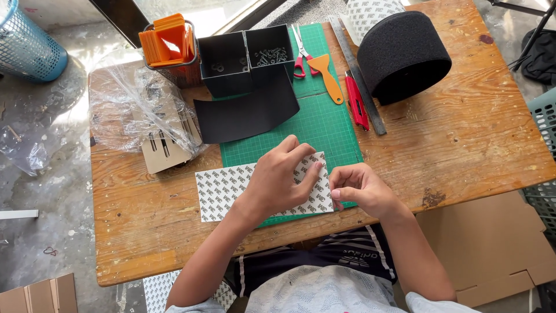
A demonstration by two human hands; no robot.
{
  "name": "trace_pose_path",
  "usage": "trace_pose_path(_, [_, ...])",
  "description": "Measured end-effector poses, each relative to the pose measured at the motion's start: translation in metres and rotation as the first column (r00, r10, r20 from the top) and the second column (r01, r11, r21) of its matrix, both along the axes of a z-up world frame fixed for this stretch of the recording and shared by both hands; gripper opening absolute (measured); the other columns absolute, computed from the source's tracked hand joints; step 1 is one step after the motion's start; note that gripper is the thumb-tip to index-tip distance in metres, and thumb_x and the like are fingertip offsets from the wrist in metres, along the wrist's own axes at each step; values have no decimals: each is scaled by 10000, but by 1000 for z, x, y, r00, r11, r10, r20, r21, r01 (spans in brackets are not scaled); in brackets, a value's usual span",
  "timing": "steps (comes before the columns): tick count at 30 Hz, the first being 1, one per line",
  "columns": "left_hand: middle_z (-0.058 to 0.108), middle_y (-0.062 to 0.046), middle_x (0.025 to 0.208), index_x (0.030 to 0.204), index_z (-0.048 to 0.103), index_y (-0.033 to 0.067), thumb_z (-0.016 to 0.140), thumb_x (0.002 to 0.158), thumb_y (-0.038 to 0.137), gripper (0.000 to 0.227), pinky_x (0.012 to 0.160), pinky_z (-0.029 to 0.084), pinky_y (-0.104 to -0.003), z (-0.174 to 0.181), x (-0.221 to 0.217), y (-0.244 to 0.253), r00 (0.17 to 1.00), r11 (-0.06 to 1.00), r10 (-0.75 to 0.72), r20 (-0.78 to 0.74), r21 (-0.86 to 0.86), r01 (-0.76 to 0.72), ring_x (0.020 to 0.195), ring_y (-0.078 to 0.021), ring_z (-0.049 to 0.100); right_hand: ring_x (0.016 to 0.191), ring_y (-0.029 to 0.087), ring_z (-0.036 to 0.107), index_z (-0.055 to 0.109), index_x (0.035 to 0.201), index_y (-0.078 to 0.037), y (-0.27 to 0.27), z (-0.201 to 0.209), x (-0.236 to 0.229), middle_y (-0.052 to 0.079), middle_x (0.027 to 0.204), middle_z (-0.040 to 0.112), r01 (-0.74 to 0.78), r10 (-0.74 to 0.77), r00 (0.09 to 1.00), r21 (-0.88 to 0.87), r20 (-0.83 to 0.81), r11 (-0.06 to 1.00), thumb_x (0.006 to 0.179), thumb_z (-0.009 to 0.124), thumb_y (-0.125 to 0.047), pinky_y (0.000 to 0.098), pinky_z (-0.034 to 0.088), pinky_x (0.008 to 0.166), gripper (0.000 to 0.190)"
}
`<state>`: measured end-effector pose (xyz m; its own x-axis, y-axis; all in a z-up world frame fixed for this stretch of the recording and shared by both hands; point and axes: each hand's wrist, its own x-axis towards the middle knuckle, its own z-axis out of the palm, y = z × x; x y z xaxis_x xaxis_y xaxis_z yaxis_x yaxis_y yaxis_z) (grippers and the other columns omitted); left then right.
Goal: The person smooths a strip of patterned adhesive tape onto a green cutting mat using an orange plastic squeegee. They then use a metal ruler and a red utility knife to cut the tape to size. Finally, the person peels the backing off the cut tape and applies it to a black foam strip.
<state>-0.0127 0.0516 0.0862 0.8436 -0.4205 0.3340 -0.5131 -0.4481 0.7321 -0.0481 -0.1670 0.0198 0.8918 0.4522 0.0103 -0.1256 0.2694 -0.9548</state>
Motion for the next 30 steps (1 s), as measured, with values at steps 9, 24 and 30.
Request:
trace_pose_path(9, [443,-46,734,962,719,77,635,881,222,187,480,460,-364,3,3,-3,998,999,-38,-58,-7,38,531,-271,550,504,140,599,676,759,69,-1,-9,3,184,543,653,-44,45,999,41,-15,998,791,757,-104,270,504,451,194])
trace_pose_path(24, [469,-61,731,977,742,57,643,867,206,210,480,471,-337,8,6,-4,994,998,-65,-87,18,67,530,-251,572,482,180,660,684,753,80,-4,-11,5,191,560,677,-53,53,998,14,-26,999,766,775,-65,259,512,429,172])
trace_pose_path(30, [478,-67,735,977,741,54,645,866,203,210,479,474,-337,9,5,-4,993,997,-74,-87,15,75,535,-252,579,459,142,605,668,730,83,2,-6,3,174,520,641,-43,44,998,11,-34,999,759,771,-53,234,475,411,173])
